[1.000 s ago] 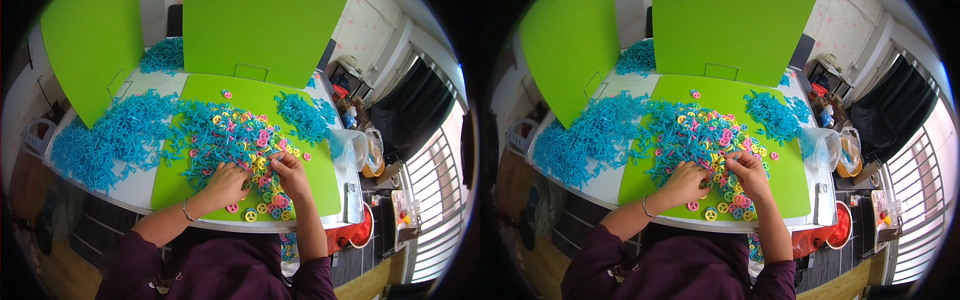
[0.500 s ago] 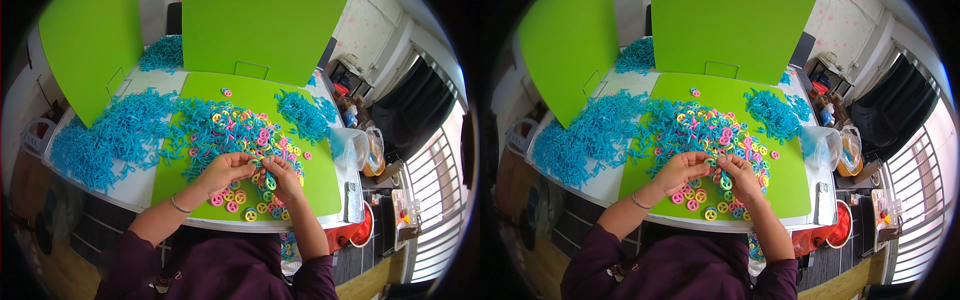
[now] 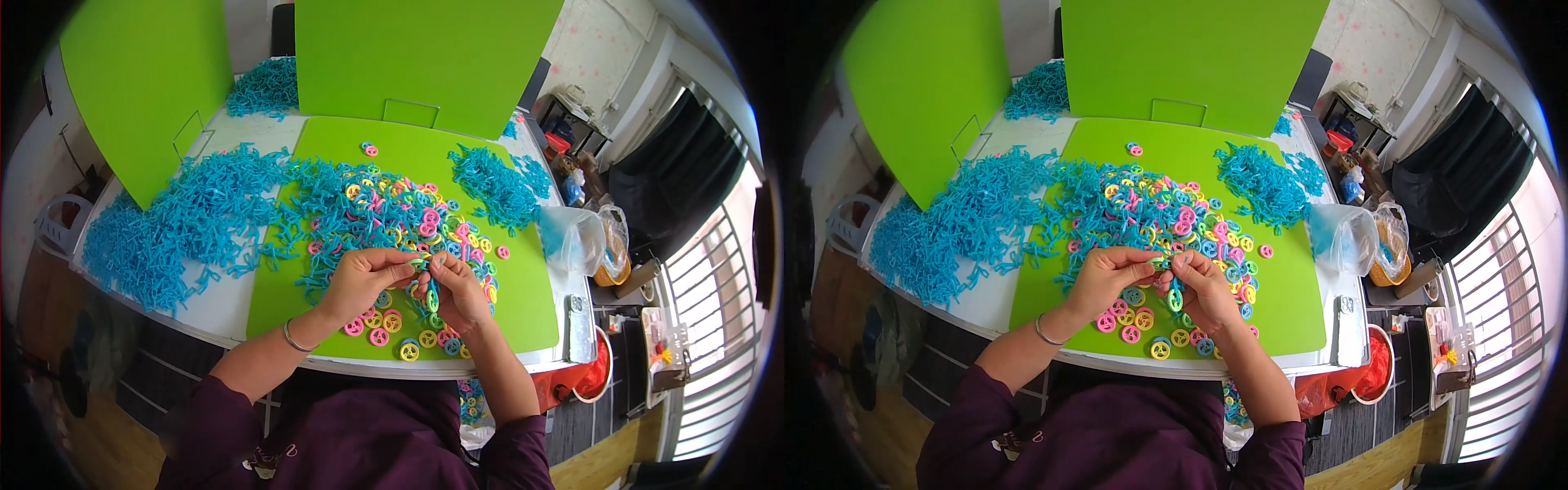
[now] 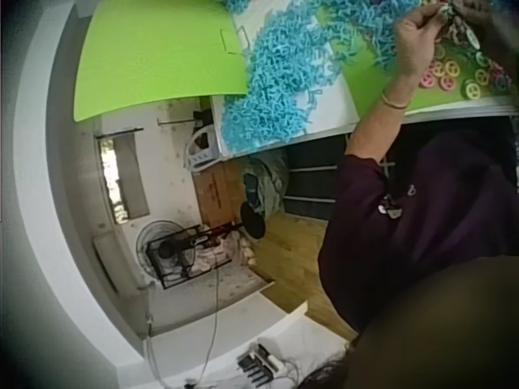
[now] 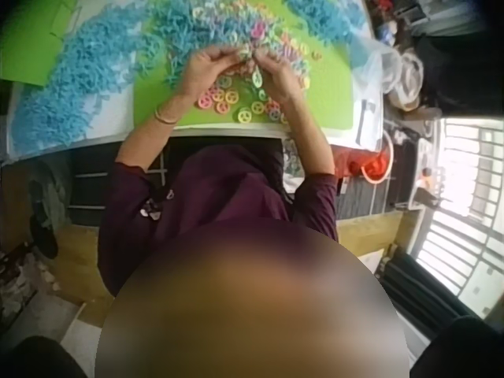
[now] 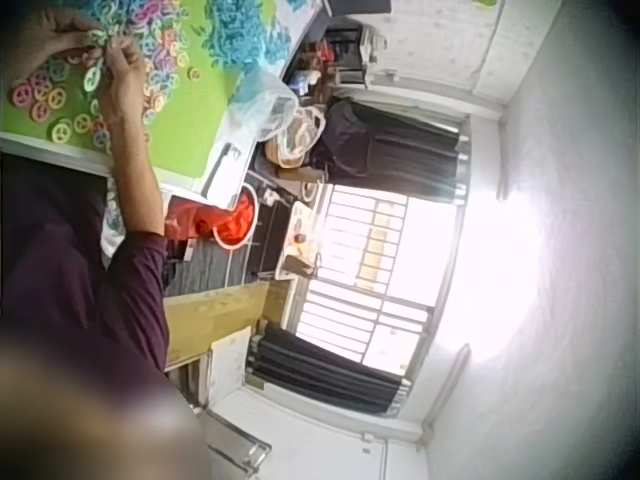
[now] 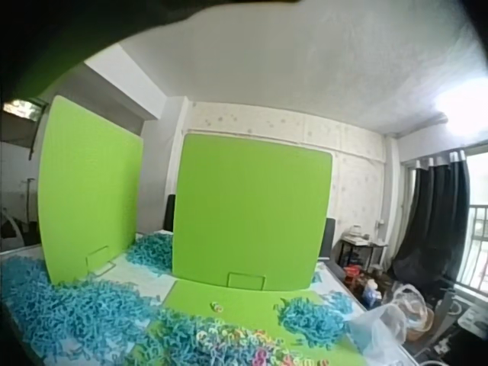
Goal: The person is picking up, inspecting, and connecting colorful smiley-face rings on a workbench.
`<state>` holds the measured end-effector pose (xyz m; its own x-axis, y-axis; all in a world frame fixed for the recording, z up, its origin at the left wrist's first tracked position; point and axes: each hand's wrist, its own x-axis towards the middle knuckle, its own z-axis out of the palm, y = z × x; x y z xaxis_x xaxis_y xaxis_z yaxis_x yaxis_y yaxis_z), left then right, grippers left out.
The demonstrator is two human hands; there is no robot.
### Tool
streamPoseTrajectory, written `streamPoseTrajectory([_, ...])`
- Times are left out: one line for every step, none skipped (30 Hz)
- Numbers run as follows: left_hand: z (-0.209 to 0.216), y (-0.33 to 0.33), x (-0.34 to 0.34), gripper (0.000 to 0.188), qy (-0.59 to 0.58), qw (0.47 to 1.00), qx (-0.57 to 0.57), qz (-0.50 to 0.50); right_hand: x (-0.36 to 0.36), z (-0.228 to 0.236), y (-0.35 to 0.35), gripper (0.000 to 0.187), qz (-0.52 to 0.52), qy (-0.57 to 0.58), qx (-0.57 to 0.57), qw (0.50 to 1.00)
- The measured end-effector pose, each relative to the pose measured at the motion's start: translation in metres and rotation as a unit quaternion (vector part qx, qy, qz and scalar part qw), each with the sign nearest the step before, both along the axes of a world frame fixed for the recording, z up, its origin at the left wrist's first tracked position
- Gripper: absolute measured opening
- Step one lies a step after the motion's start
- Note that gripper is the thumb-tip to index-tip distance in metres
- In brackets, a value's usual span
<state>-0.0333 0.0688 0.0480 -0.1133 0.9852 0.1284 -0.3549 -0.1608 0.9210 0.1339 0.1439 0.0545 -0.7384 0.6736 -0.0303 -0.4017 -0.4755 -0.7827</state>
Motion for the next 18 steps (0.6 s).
streamPoseTrajectory([-0.0013,-0.0009,0.0006,0.019,0.046,0.998,0.033,0.014,-0.0006,0.0017,-0.0015,0.010,0.001,0.000,0.000,1.000])
streamPoseTrajectory([-0.0025,-0.0016,0.0015,0.018,0.092,0.993,0.067,0.027,-0.0010,0.0043,-0.0032,0.010,-0.003,-0.008,-0.004,1.000])
streamPoseTrajectory([-0.0027,-0.0027,0.0026,0.018,0.092,0.993,0.066,0.028,-0.0013,0.0055,-0.0041,0.010,-0.007,-0.015,-0.007,1.000])
streamPoseTrajectory([-0.0023,-0.0042,0.0039,0.019,0.125,0.987,0.088,0.053,-0.0017,0.0046,-0.0042,0.010,-0.007,-0.015,-0.007,1.000])
streamPoseTrajectory([-0.0022,-0.0052,0.0051,0.020,0.158,0.978,0.109,0.078,-0.0020,0.0034,-0.0041,0.010,-0.008,-0.016,-0.018,1.000])
streamPoseTrajectory([-0.0032,-0.0060,0.0065,0.020,0.158,0.978,0.109,0.078,-0.0021,0.0028,-0.0038,0.010,-0.009,-0.017,-0.028,0.999])
streamPoseTrajectory([-0.0045,-0.0067,0.0079,0.022,0.174,0.969,0.144,0.099,-0.0018,0.0041,-0.0042,0.010,-0.009,-0.017,-0.028,0.999])
streamPoseTrajectory([-0.0050,-0.0069,0.0093,0.024,0.189,0.958,0.178,0.119,-0.0005,0.0060,-0.0052,0.010,-0.007,-0.026,-0.029,0.999])
streamPoseTrajectory([-0.0050,-0.0065,0.0090,0.024,0.191,0.958,0.177,0.118,0.0007,0.0068,-0.0057,0.010,-0.005,-0.036,-0.030,0.999])
streamPoseTrajectory([-0.0048,-0.0061,0.0079,0.025,0.231,0.945,0.197,0.122,0.0019,0.0055,-0.0047,0.010,-0.006,-0.034,-0.031,0.999])
streamPoseTrajectory([-0.0049,-0.0057,0.0071,0.027,0.270,0.930,0.216,0.126,0.0028,0.0035,-0.0035,0.010,0.006,-0.043,-0.034,0.998])
streamPoseTrajectory([-0.0035,-0.0059,0.0080,0.027,0.271,0.930,0.216,0.125,0.0034,0.0020,-0.0028,0.009,0.017,-0.052,-0.038,0.998])
streamPoseTrajectory([-0.0006,-0.0068,0.0097,0.025,0.250,0.933,0.237,0.103,0.0033,0.0019,-0.0039,0.009,0.016,-0.052,-0.039,0.998])
streamPoseTrajectory([0.0008,-0.0070,0.0105,0.024,0.230,0.935,0.258,0.082,0.0025,0.0023,-0.0059,0.010,0.014,-0.050,-0.057,0.997])
streamPoseTrajectory([-0.0009,-0.0058,0.0101,0.024,0.230,0.935,0.258,0.081,0.0016,0.0022,-0.0070,0.010,0.011,-0.048,-0.075,0.996])
streamPoseTrajectory([-0.0038,-0.0041,0.0094,0.022,0.196,0.956,0.201,0.085,0.0008,0.0017,-0.0064,0.010,0.011,-0.048,-0.075,0.996])
streamPoseTrajectory([-0.0052,-0.0034,0.0086,0.020,0.162,0.972,0.144,0.088,-0.0001,0.0018,-0.0058,0.010,0.007,-0.048,-0.040,0.998])
streamPoseTrajectory([-0.0049,-0.0030,0.0069,0.020,0.162,0.972,0.144,0.088,-0.0011,0.0015,-0.0056,0.011,0.004,-0.047,-0.004,0.999])
